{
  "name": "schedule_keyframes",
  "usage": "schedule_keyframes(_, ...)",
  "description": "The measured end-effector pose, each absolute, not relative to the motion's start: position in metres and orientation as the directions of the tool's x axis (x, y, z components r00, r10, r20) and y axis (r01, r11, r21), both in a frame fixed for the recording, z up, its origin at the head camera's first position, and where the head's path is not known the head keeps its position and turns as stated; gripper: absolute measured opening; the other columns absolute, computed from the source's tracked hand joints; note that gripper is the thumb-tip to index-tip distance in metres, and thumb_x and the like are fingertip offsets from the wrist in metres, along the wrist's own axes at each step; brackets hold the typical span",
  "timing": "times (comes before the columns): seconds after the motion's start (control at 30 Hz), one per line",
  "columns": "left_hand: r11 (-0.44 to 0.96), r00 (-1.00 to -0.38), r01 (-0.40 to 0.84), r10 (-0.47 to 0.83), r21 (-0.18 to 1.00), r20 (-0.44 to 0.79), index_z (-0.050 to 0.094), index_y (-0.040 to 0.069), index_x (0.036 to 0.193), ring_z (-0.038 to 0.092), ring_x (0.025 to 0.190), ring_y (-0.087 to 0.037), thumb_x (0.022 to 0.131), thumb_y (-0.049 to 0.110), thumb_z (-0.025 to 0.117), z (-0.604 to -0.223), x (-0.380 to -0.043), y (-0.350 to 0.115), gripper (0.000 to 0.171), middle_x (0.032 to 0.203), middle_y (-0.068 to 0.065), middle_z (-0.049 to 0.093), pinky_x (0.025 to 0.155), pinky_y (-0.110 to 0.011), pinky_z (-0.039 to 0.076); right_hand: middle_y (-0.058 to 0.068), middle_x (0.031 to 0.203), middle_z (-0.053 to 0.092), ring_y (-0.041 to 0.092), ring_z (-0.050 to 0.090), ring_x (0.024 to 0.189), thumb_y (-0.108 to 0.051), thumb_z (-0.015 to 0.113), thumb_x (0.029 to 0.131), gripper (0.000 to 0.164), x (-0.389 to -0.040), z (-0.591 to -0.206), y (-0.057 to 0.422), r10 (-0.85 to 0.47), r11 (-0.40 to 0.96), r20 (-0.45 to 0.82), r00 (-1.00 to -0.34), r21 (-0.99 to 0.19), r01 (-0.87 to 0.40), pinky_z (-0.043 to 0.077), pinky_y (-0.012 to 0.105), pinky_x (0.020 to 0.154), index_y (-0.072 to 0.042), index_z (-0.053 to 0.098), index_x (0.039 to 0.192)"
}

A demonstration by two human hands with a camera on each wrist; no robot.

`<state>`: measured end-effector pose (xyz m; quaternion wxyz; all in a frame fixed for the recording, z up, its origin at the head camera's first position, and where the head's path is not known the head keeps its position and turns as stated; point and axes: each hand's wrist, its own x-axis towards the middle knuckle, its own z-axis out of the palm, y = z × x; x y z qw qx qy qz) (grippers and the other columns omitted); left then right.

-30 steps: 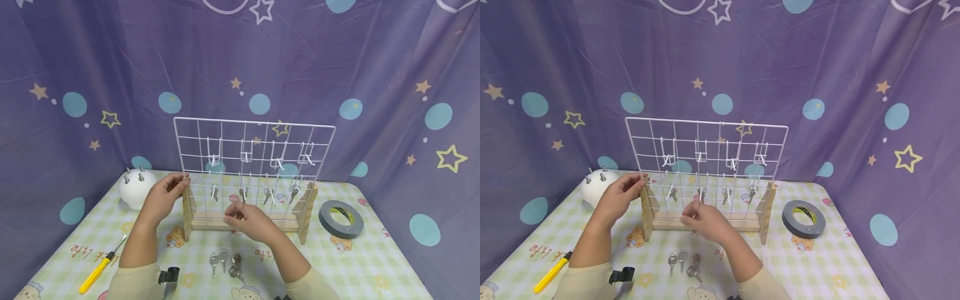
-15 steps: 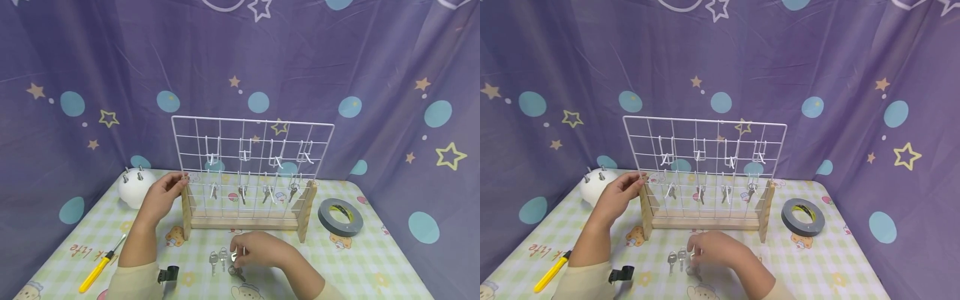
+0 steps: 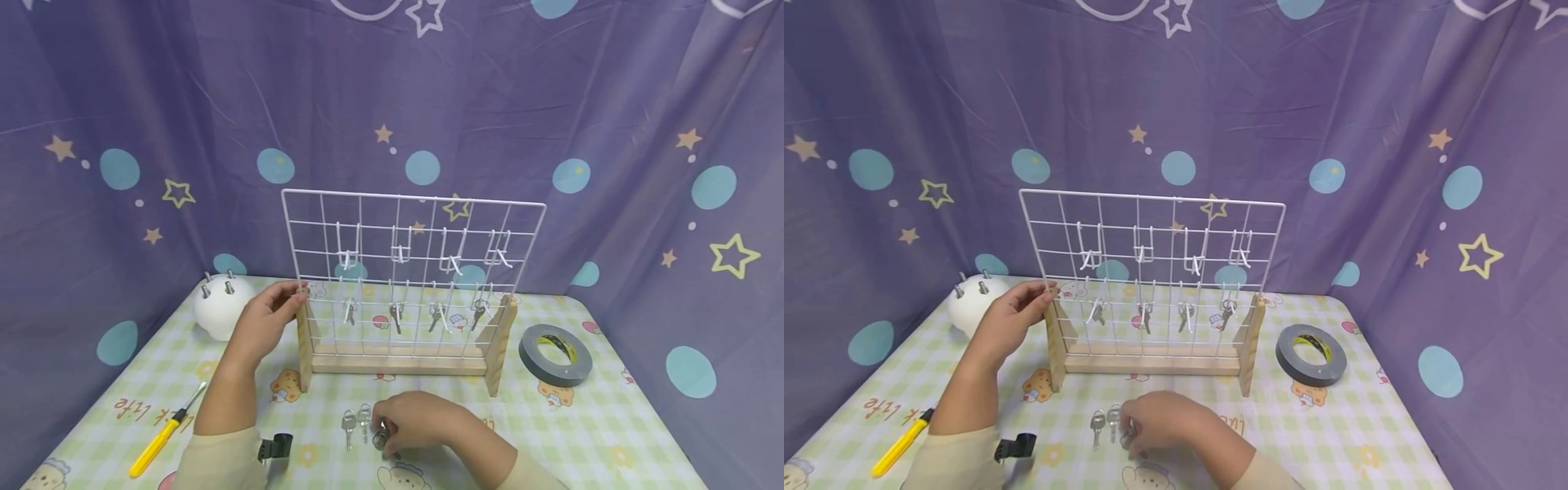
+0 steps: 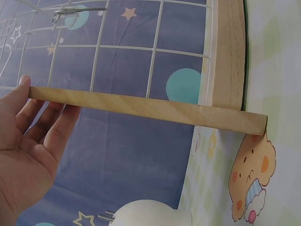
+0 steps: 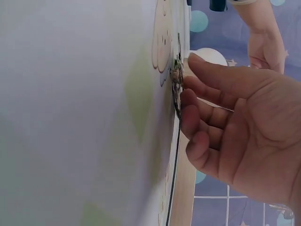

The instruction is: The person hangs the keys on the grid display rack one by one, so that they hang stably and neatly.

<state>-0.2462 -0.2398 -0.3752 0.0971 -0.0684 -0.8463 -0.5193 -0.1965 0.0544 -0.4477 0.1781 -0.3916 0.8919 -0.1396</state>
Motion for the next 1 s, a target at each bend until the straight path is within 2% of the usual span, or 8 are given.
schedule_keyframes(0.27, 0.454, -0.971, 0.219, 0.016, 0.863, 0.238, 0.055, 0.014, 0.136, 0.057, 0.12, -0.021, 0.097, 0.055, 0.052, -0.375, -0.2467, -0.2396, 0.057, 0.126, -0.007, 0.061, 0.101, -0.037, 0.053, -0.019, 0.077, 0.054, -0.002, 0.051, 0.069, -0.03, 0.081, 0.079, 0.027, -0.1991, -0.4515, 0.0509, -0.734, 0.671, -0.232, -0.639, -0.392, -0.629, 0.047, 0.015, 0.067, -0.029, 0.065, 0.102)
schedule_keyframes(0.5, 0.451, -0.971, 0.22, 0.017, 0.865, 0.239, 0.056, 0.016, 0.136, 0.056, 0.121, -0.02, 0.097, 0.054, 0.053, -0.3754, -0.2462, -0.2402, 0.055, 0.127, -0.006, 0.061, 0.101, -0.036, 0.053, -0.018, 0.076, 0.054, -0.001, 0.049, 0.068, -0.031, 0.078, 0.083, 0.021, -0.2009, -0.4507, 0.0519, -0.743, 0.662, -0.24, -0.625, -0.401, -0.633, 0.046, 0.015, 0.064, -0.029, 0.064, 0.099)
schedule_keyframes(0.83, 0.462, -0.972, 0.217, 0.018, 0.86, 0.235, 0.054, 0.017, 0.137, 0.056, 0.121, -0.021, 0.097, 0.056, 0.052, -0.3758, -0.2465, -0.2406, 0.056, 0.126, -0.007, 0.061, 0.101, -0.039, 0.053, -0.022, 0.075, 0.057, -0.004, 0.051, 0.068, -0.032, 0.071, 0.091, 0.005, -0.203, -0.449, 0.0526, -0.761, 0.631, -0.17, -0.626, -0.417, -0.654, 0.047, 0.014, 0.065, -0.029, 0.067, 0.089)
schedule_keyframes(1.0, 0.464, -0.97, 0.222, 0.016, 0.858, 0.243, 0.056, 0.015, 0.135, 0.057, 0.119, -0.021, 0.098, 0.054, 0.052, -0.3767, -0.2473, -0.2408, 0.054, 0.125, -0.007, 0.061, 0.1, -0.036, 0.053, -0.022, 0.072, 0.056, -0.004, 0.05, 0.065, -0.027, 0.067, 0.093, 0.01, -0.2042, -0.4479, 0.0528, -0.762, 0.624, -0.124, -0.635, -0.402, -0.67, 0.047, 0.014, 0.065, -0.028, 0.065, 0.083)
